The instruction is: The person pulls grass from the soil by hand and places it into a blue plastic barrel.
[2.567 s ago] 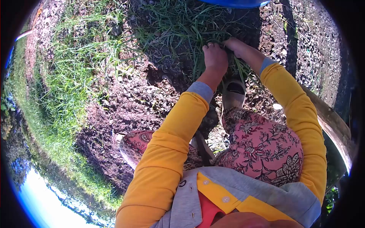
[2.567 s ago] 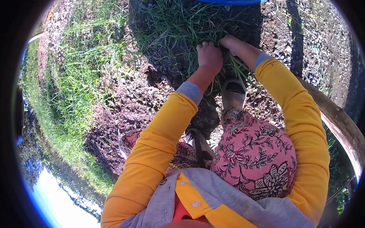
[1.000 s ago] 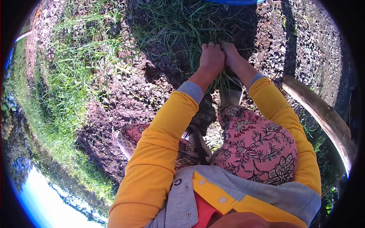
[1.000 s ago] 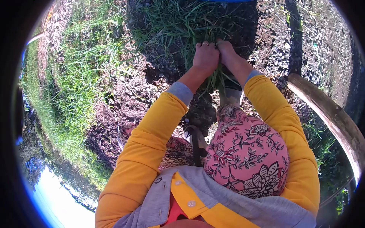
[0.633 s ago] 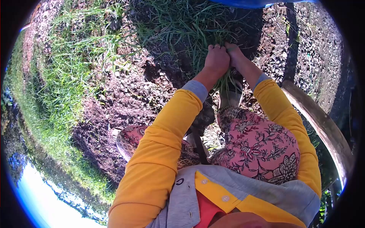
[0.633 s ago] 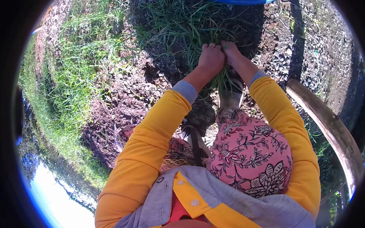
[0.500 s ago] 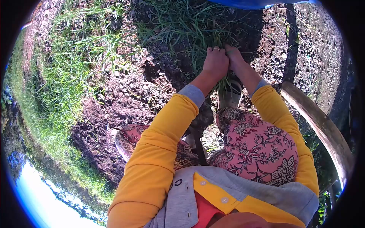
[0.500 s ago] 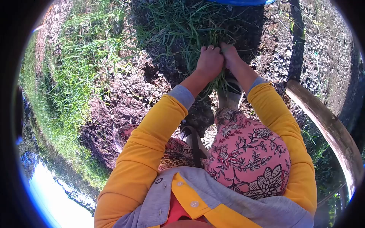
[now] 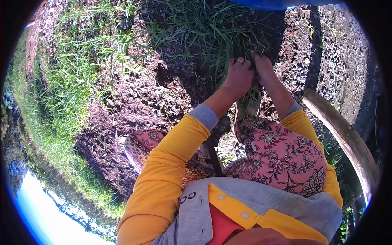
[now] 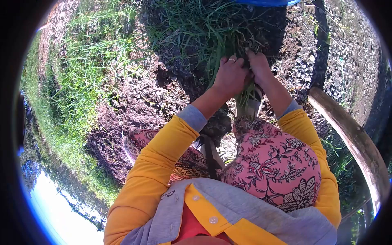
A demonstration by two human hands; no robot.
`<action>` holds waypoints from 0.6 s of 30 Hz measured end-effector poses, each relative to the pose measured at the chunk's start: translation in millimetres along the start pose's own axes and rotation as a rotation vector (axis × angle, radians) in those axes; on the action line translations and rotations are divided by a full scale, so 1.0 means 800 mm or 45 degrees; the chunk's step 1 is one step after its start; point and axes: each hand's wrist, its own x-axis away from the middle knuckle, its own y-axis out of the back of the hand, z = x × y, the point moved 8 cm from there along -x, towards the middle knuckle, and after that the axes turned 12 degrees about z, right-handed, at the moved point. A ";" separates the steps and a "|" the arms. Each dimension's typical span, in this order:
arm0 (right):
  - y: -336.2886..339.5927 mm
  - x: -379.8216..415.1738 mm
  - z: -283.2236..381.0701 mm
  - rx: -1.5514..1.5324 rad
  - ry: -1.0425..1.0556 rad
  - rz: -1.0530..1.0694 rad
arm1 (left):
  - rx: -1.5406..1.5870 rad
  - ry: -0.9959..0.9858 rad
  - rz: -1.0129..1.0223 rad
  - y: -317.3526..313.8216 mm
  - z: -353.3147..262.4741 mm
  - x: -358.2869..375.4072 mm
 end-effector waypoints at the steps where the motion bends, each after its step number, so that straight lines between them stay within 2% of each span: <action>1: 0.012 0.017 0.022 0.143 0.122 -0.080 | 0.074 -0.004 -0.034 0.002 -0.001 0.003; 3: 0.038 0.054 0.068 0.434 0.369 -0.248 | 0.223 -0.018 -0.108 0.010 0.000 0.008; 6: 0.074 0.122 0.148 0.739 0.565 -0.433 | 0.420 -0.099 -0.253 0.008 0.015 0.016; 8: 0.131 0.099 0.151 0.976 0.438 -0.442 | 0.338 -0.056 -0.265 0.005 0.025 0.020; 11: 0.151 0.093 0.135 0.233 0.604 -0.318 | 0.246 0.052 -0.286 0.007 0.032 0.021; 14: 0.190 -0.020 0.053 1.436 0.362 -0.359 | 0.234 0.134 -0.232 0.002 0.043 0.016; 16: 0.184 -0.038 0.010 1.595 0.570 -0.289 | 0.191 0.147 -0.239 0.006 0.048 0.006; 17: 0.190 -0.030 0.017 1.540 0.683 -0.365 | 0.148 0.143 -0.265 0.009 0.048 0.004; 18: 0.208 -0.034 -0.006 0.446 0.273 -0.181 | 0.111 0.146 -0.279 0.009 0.048 0.009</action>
